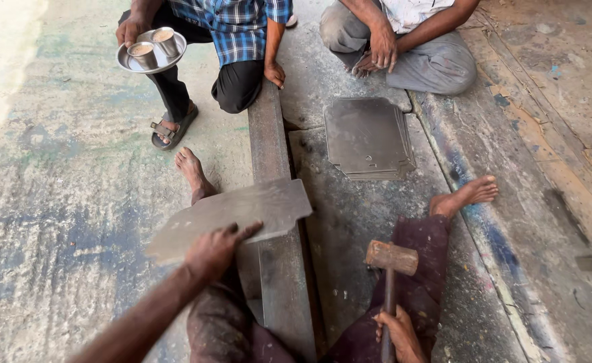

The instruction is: The person sits on the floor and repeatedly strikes a metal sheet placed on a metal beam using a wooden mallet. Another person sits nearby, and a third person briefly brings a tray with cups.

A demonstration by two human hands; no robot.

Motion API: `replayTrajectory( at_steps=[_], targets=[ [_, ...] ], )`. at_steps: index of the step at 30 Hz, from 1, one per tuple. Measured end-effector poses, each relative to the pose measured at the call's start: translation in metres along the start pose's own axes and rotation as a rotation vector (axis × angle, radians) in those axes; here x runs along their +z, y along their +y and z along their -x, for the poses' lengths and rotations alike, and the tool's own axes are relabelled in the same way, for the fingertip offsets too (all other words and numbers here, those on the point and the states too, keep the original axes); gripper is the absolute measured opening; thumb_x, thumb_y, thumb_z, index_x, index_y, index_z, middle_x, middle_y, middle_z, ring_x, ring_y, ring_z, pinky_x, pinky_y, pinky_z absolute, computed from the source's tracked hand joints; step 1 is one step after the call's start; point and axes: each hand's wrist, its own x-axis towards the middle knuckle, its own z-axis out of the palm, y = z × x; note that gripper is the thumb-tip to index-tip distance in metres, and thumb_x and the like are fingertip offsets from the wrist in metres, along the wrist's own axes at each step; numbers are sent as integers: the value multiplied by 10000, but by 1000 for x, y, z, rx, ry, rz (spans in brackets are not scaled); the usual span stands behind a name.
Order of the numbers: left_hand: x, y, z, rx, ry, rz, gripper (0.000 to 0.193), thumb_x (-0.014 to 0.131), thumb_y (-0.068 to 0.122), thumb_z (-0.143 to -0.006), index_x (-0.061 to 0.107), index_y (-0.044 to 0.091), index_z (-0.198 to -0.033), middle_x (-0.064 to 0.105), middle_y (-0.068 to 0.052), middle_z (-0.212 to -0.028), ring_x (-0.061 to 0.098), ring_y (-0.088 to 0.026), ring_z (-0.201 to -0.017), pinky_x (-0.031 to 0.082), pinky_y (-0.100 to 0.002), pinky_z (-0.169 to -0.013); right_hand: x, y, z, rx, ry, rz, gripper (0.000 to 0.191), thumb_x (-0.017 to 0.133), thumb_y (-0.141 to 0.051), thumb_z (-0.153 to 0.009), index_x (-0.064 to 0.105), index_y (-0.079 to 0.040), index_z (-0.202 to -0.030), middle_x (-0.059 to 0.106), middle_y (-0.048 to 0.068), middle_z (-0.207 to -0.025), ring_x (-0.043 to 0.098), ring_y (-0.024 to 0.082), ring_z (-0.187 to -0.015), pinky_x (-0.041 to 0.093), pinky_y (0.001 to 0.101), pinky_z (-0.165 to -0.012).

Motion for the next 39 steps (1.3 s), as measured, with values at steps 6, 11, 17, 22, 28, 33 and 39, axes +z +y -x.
replayTrajectory(
  at_steps=[6, 11, 17, 22, 28, 33, 39],
  targets=[
    [-127, -48, -41, -49, -200, 80, 607, 608, 22, -950, 541, 334, -1467, 662, -23, -1372, 657, -233, -1210, 500, -531, -1080, 0, 11, 7, -19, -33, 42, 221, 672, -24, -758, 567, -3, -951, 571, 97, -677, 592, 208, -519, 532, 379, -462],
    [-82, -72, -108, -90, 10, -45, 858, 684, 519, -849, 254, 334, -1568, 310, -63, -1600, 313, -312, -1452, 262, -693, -1143, -1, 17, 5, -98, -97, 55, 252, 682, -45, -771, 572, 15, -989, 594, 114, -647, 599, 212, -488, 537, 387, -446],
    [101, -4, -116, 38, -119, 433, 1370, 727, 867, -545, 37, 403, -1633, -94, -94, -1725, -55, -353, -1592, 134, -779, -1175, -3, 19, 1, -155, -133, 118, 270, 720, -105, -817, 566, 13, -1006, 620, 102, -642, 625, 203, -495, 544, 375, -460],
    [160, 25, -82, -14, -93, 127, 1477, 858, 814, -571, 7, 291, -1659, -129, -163, -1717, -92, -379, -1582, 34, -798, -1157, -2, 10, 1, -94, -31, 322, 294, 731, -201, -878, 584, 5, -1027, 585, 98, -623, 593, 202, -499, 520, 364, -468],
    [157, 35, -82, 2, -142, 149, 1366, 865, 743, -583, 55, 424, -1636, -133, -48, -1733, -101, -323, -1590, 43, -815, -1173, 12, -21, 4, -363, 66, 324, 299, 672, -206, -905, 581, 16, -1083, 626, 97, -647, 626, 186, -534, 521, 346, -490],
    [159, 34, -100, -60, -138, 217, 1358, 869, 724, -596, 56, 403, -1636, -153, -49, -1730, -122, -326, -1587, 43, -831, -1154, 39, -58, 11, -803, 185, 131, 314, 612, -104, -950, 494, 31, -1208, 625, 89, -727, 645, 168, -607, 558, 337, -571],
    [162, 38, -108, -69, -126, 257, 1363, 886, 698, -588, 71, 389, -1635, -151, -62, -1728, -124, -343, -1583, 48, -838, -1147, 120, -66, -19, -749, 210, -66, 236, 561, -66, -978, 456, 88, -1123, 611, 88, -772, 658, 188, -565, 609, 337, -518]
  ],
)
